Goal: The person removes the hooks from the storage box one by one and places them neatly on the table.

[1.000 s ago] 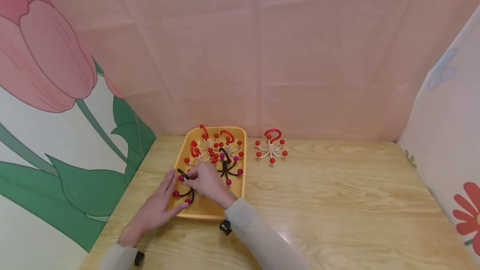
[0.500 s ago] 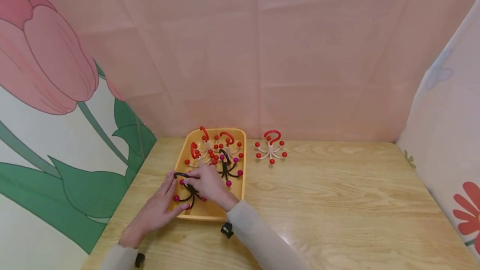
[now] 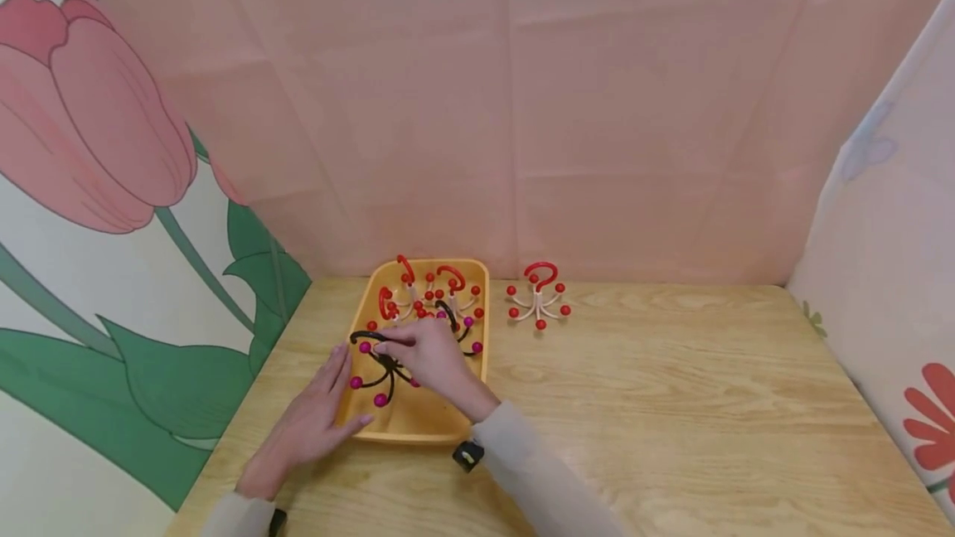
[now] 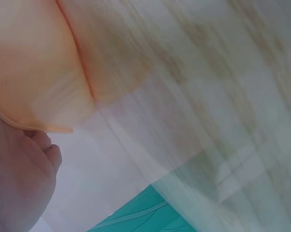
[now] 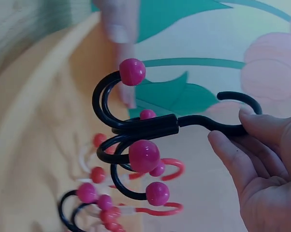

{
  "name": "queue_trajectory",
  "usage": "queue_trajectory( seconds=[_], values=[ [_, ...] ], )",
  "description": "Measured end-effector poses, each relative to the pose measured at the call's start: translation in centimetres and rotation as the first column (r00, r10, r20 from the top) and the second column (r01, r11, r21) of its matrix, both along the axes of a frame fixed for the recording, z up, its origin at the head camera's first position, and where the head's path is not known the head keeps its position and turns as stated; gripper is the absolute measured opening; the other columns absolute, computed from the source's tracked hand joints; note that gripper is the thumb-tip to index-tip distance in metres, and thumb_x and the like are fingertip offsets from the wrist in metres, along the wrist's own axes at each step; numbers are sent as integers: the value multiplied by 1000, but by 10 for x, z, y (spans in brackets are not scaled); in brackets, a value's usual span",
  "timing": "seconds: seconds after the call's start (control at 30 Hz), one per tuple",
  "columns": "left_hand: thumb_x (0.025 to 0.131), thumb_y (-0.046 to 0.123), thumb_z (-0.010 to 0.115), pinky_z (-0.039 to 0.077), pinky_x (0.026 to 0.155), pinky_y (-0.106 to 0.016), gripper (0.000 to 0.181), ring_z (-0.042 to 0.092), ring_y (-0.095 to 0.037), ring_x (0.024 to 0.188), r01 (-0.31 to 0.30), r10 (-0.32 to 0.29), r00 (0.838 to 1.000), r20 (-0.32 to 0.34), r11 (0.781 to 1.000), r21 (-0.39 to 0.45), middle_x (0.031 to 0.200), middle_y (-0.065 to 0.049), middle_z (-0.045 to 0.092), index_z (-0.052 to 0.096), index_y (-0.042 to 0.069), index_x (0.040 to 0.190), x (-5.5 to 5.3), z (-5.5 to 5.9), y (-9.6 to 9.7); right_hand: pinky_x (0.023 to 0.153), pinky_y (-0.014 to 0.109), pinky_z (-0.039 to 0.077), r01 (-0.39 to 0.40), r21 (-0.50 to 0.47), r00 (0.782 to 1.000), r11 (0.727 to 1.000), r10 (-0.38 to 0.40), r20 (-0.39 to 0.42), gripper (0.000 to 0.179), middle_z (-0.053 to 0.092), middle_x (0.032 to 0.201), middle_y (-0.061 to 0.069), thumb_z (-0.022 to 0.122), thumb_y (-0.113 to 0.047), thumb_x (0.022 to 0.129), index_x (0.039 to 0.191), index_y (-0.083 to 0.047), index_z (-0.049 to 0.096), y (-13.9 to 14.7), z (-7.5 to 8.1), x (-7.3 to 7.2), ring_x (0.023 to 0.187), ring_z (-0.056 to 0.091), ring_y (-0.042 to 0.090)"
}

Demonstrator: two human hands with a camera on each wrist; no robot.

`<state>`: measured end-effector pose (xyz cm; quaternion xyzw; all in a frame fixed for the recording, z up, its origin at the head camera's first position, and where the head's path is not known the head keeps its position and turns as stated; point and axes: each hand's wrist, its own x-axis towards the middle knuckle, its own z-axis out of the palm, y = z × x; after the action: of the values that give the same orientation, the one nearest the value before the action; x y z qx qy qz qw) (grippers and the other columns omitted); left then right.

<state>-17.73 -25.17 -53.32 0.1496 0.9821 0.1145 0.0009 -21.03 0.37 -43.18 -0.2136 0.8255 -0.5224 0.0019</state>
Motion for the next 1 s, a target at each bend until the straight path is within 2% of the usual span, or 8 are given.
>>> queue_trajectory(
  seconds=[0.13,0.3,0.47,0.57,0.67,0.77,0.87,1.0],
  values=[
    [95,76,54,28,131,-54,110,12,-33,166,-7,6,1000,-8,1000,-6,179,-11,2,16,4,168,-1,0,0,41,18,30,0,-59,1000,998,-2,-22,25,83,104,7,78,-26,96,119,-16,82,12,15,2,42,35,3],
    [95,74,55,28,131,-53,108,13,-33,166,-6,5,1000,-28,1000,-6,179,-12,4,15,4,168,-1,-1,0,43,19,31,-3,-112,1000,994,2,-8,25,83,102,8,79,-26,95,118,-16,82,31,38,5,47,39,4],
    [96,75,54,29,130,-53,108,15,-33,166,-16,16,1000,-27,1000,-2,179,-13,6,17,4,168,1,-3,-1,44,21,29,41,-144,999,989,-40,12,26,83,103,7,80,-29,94,118,-19,82,56,58,7,49,37,7],
    [96,74,54,29,130,-52,107,14,-32,166,-23,23,1000,-15,1000,-2,179,-12,5,16,4,168,2,-3,0,45,21,29,69,-180,998,981,-68,13,26,83,106,7,80,-27,94,118,-18,82,74,65,6,53,46,6],
    [97,72,55,29,131,-52,106,15,-32,166,-19,19,1000,-21,1000,9,179,-13,5,17,3,168,2,-3,0,53,17,46,81,-235,996,969,-86,-13,25,83,107,9,80,-22,95,117,-11,82,93,70,2,70,70,4],
    [98,70,56,29,130,-52,105,16,-33,166,-9,10,999,-34,1000,22,179,-14,7,18,2,167,1,-3,1,71,21,62,78,-291,996,954,-90,-29,27,83,107,7,79,-17,95,117,-2,80,114,75,-1,88,79,8],
    [98,69,57,29,130,-52,104,16,-33,166,-3,4,999,-40,1000,26,179,-14,7,18,1,167,0,-3,2,81,27,65,77,-327,996,942,-89,-20,28,84,106,-1,77,-14,97,119,3,78,135,79,-2,92,80,12],
    [98,70,55,29,131,-52,104,14,-32,166,-6,6,1000,-30,1000,21,179,-12,4,16,2,168,-1,-3,3,80,27,65,120,-306,992,944,-130,-11,29,83,102,-11,76,-15,97,119,3,77,161,82,-2,90,80,11]
  ],
)
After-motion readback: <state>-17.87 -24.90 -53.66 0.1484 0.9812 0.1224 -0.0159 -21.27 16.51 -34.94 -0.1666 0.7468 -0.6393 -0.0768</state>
